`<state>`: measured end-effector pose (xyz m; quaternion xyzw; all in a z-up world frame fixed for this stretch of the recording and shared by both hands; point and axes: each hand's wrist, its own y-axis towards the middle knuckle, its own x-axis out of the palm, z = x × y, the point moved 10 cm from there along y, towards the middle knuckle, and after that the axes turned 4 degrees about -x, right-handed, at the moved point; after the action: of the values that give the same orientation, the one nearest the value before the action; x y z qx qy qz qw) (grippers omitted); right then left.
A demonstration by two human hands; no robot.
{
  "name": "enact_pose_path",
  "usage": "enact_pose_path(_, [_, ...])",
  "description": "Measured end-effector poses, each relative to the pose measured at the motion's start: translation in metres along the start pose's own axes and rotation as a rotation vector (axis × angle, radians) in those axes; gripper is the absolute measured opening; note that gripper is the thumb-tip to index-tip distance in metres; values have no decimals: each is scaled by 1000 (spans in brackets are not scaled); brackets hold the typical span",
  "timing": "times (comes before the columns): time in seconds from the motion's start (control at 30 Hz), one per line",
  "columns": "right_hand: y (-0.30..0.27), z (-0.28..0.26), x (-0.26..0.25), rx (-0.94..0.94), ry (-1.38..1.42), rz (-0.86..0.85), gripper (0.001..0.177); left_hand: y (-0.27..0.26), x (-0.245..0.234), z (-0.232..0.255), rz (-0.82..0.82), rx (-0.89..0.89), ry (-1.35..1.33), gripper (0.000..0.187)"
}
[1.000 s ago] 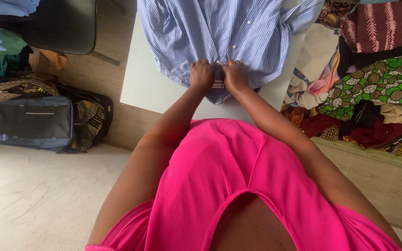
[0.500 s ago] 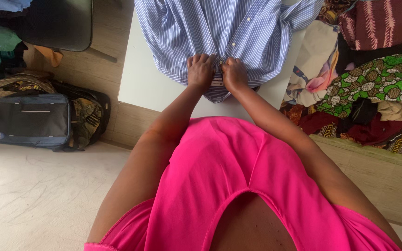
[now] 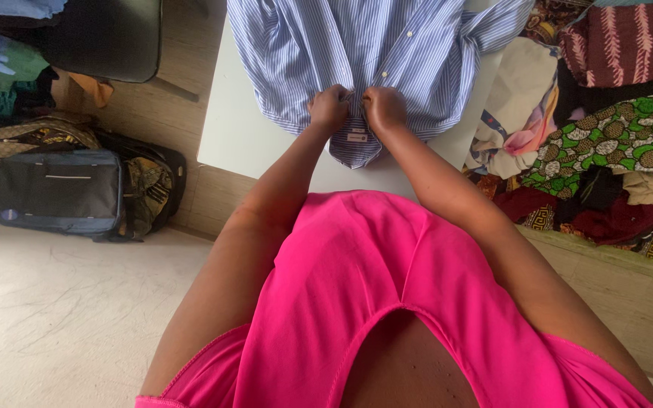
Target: The person buttons a striped shirt by hand on a white surface, systematically working through the buttons one at a time.
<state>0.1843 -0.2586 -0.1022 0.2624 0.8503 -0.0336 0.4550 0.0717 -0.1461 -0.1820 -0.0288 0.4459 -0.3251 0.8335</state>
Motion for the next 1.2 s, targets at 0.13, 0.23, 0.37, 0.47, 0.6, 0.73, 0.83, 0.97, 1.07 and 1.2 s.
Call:
enact_pose_path(0.13, [-1,-8,16,-127,-181,1,14,6,11,-14,-65,-45,-13,23])
enact_pose_path(0.23, [-1,-2,24,-89,-170,-14,16,4,13,-16,-103,-79,-37,26])
enact_pose_path(0.37, [-8,-2,17,-54,-104,15,14,-13,-11,10,33,25,-7,24])
enact_pose_path(0.47, [-14,-4,12,-34,33,55,10,-28,-15,24,-10,46,-73,19])
enact_pose_path(0.6, [-20,21,16,151,258,59,5,-35,-19,38,49,129,-85,19])
enact_pose_path(0.73, [-24,36,18,201,466,52,6,-34,-13,38,55,139,-103,24])
enact_pose_path(0.83, [-26,33,14,204,536,37,7,-35,-10,38,51,143,-125,26])
enact_pose_path(0.97, [-29,13,-4,122,557,75,8,-35,-9,39,27,127,-112,26])
enact_pose_path(1.07, [-28,6,-12,114,556,114,12,-37,-10,40,4,127,-143,29])
enact_pose_path(1.2, [-28,2,-18,110,567,144,12,-41,-10,39,-31,80,-165,31])
